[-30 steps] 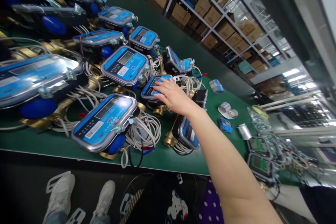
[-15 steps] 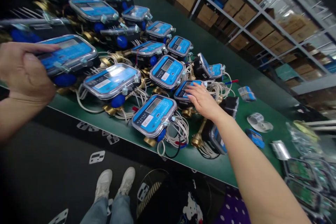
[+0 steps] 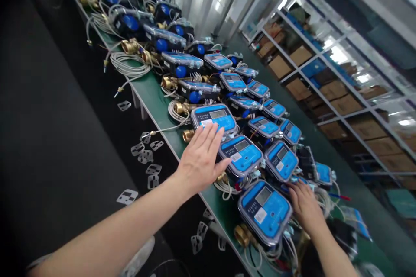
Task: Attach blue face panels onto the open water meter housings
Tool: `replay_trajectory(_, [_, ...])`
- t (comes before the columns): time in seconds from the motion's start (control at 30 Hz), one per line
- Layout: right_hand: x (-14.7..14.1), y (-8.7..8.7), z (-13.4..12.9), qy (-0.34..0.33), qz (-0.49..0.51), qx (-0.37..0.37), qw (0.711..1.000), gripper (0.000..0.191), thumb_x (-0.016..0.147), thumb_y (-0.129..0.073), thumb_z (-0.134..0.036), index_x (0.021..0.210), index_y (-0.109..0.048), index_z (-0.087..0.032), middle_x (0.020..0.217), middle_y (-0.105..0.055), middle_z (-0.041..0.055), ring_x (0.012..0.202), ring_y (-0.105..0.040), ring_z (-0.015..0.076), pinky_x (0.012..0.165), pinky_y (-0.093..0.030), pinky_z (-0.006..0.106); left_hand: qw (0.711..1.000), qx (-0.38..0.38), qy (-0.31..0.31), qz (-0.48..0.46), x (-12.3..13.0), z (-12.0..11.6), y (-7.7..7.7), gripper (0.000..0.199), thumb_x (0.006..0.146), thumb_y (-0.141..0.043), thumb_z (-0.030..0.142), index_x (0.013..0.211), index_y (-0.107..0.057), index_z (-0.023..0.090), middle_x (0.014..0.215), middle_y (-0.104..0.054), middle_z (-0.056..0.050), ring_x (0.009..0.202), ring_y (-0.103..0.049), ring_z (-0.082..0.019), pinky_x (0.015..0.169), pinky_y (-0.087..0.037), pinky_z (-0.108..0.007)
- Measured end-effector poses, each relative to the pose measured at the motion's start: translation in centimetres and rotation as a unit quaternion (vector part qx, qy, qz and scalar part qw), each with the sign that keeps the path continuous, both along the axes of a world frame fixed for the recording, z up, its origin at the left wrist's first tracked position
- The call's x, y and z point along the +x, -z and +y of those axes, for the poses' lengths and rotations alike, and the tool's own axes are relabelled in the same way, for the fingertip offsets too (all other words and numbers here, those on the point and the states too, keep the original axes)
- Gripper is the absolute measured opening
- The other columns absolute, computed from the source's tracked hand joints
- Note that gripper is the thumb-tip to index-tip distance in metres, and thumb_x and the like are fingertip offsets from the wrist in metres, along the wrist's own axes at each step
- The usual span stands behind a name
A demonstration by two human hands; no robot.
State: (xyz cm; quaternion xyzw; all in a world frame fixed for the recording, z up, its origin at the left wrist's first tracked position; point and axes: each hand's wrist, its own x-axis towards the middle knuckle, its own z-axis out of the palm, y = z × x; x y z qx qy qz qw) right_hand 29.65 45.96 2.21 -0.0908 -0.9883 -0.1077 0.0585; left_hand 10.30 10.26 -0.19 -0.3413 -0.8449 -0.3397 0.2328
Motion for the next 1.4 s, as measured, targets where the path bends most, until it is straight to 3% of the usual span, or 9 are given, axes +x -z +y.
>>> replay_trajectory(0.27, [-0.1, -0.7, 0.4, -0.027, -0.053, 0.029, 0.998, 0.044, 0.091, -0.028, -0.042, 0.083, -0.067, -0.022, 0.084, -0.07, 0.0145, 0.083, -0.068, 0.0352, 0.073, -0.057, 0.056, 0.993, -0.112, -0.029, 0.021, 0.8, 0.4, 0.1, 0.05, 0.094, -0.038, 0.021, 0.137, -0.047, -0.001, 0.145, -0.045, -0.019, 0.137, -0.039, -0.028, 0.119, -0.032, -0.038])
replay_trajectory(0.6, [-0.3, -0.9, -0.1, -0.019, -0.053, 0.04, 0.998, 0.04, 0.09, -0.032, -0.038, 0.081, -0.066, -0.021, 0.082, -0.068, 0.0144, 0.089, -0.065, 0.0347, 0.079, -0.055, 0.054, 0.993, -0.105, -0.017, 0.045, 0.7, 0.3, 0.3, 0.052, 0.089, -0.04, 0.017, 0.136, -0.048, -0.004, 0.143, -0.046, -0.021, 0.136, -0.041, -0.031, 0.117, -0.036, -0.04])
replay_trajectory(0.7, [-0.2, -0.7, -0.2, 0.002, -0.046, 0.054, 0.998, 0.04, 0.087, -0.033, -0.039, 0.08, -0.068, -0.02, 0.091, -0.067, 0.0155, 0.105, -0.059, 0.0365, 0.093, -0.048, 0.058, 0.995, -0.086, 0.037, 0.043, -0.6, -0.7, 0.5, 0.048, 0.092, -0.041, 0.017, 0.136, -0.049, 0.002, 0.144, -0.047, -0.018, 0.136, -0.041, -0.027, 0.115, -0.036, -0.039])
replay_trajectory(0.83, [0.3, -0.4, -0.4, 0.048, -0.059, 0.075, 0.994, 0.045, 0.091, -0.032, -0.037, 0.093, -0.072, -0.017, 0.119, -0.06, 0.018, 0.126, -0.045, 0.0367, 0.104, -0.039, 0.057, 0.981, -0.059, 0.182, 0.037, -3.3, -2.9, 1.0, 0.046, 0.091, -0.047, 0.015, 0.136, -0.052, 0.017, 0.147, -0.045, -0.01, 0.137, -0.04, -0.022, 0.116, -0.033, -0.04])
replay_trajectory(0.97, [0.6, -0.1, -0.9, 0.085, -0.078, 0.085, 0.99, 0.044, 0.093, -0.031, -0.031, 0.103, -0.072, -0.018, 0.133, -0.053, 0.0154, 0.133, -0.039, 0.0342, 0.107, -0.036, 0.055, 0.973, -0.019, 0.227, 0.031, -4.5, -3.5, 1.7, 0.049, 0.087, -0.049, 0.009, 0.134, -0.055, 0.019, 0.147, -0.046, -0.009, 0.14, -0.037, -0.022, 0.118, -0.027, -0.043])
replay_trajectory(1.13, [0.4, -0.3, -2.2, 0.117, -0.063, 0.089, 0.987, 0.039, 0.094, -0.036, -0.03, 0.107, -0.073, -0.025, 0.141, -0.049, 0.0094, 0.138, -0.033, 0.0369, 0.107, -0.035, 0.058, 0.975, -0.024, 0.218, 0.029, -3.8, -3.2, 1.7, 0.054, 0.083, -0.05, 0.008, 0.137, -0.051, 0.016, 0.148, -0.043, -0.012, 0.144, -0.028, -0.027, 0.12, -0.021, -0.049])
replay_trajectory(1.23, [0.2, -0.1, -2.8, 0.137, -0.04, 0.084, 0.986, 0.039, 0.095, -0.037, -0.031, 0.107, -0.073, -0.025, 0.139, -0.051, 0.0113, 0.135, -0.036, 0.0387, 0.103, -0.037, 0.061, 0.978, -0.026, 0.208, 0.017, -3.0, -3.4, 1.3, 0.059, 0.078, -0.052, 0.007, 0.137, -0.049, 0.011, 0.151, -0.038, -0.016, 0.145, -0.023, -0.03, 0.12, -0.019, -0.052])
replay_trajectory(1.33, [0.2, 0.4, -3.3, 0.161, -0.016, 0.077, 0.984, 0.04, 0.096, -0.035, -0.033, 0.109, -0.072, -0.024, 0.136, -0.053, 0.0139, 0.132, -0.04, 0.039, 0.102, -0.038, 0.063, 0.982, 0.01, 0.189, 0.006, -0.8, -3.7, 0.9, 0.065, 0.074, -0.052, 0.004, 0.139, -0.044, 0.004, 0.155, -0.028, -0.02, 0.146, -0.018, -0.033, 0.119, -0.018, -0.054])
replay_trajectory(1.4, [0.4, 0.7, -3.7, 0.167, -0.008, 0.069, 0.984, 0.039, 0.096, -0.036, -0.034, 0.116, -0.069, -0.025, 0.138, -0.051, 0.0131, 0.133, -0.04, 0.037, 0.103, -0.038, 0.061, 0.977, 0.064, 0.202, 0.019, 1.8, -3.7, 1.0, 0.064, 0.074, -0.049, 0.002, 0.138, -0.044, 0.004, 0.152, -0.034, -0.019, 0.145, -0.023, -0.031, 0.119, -0.023, -0.053])
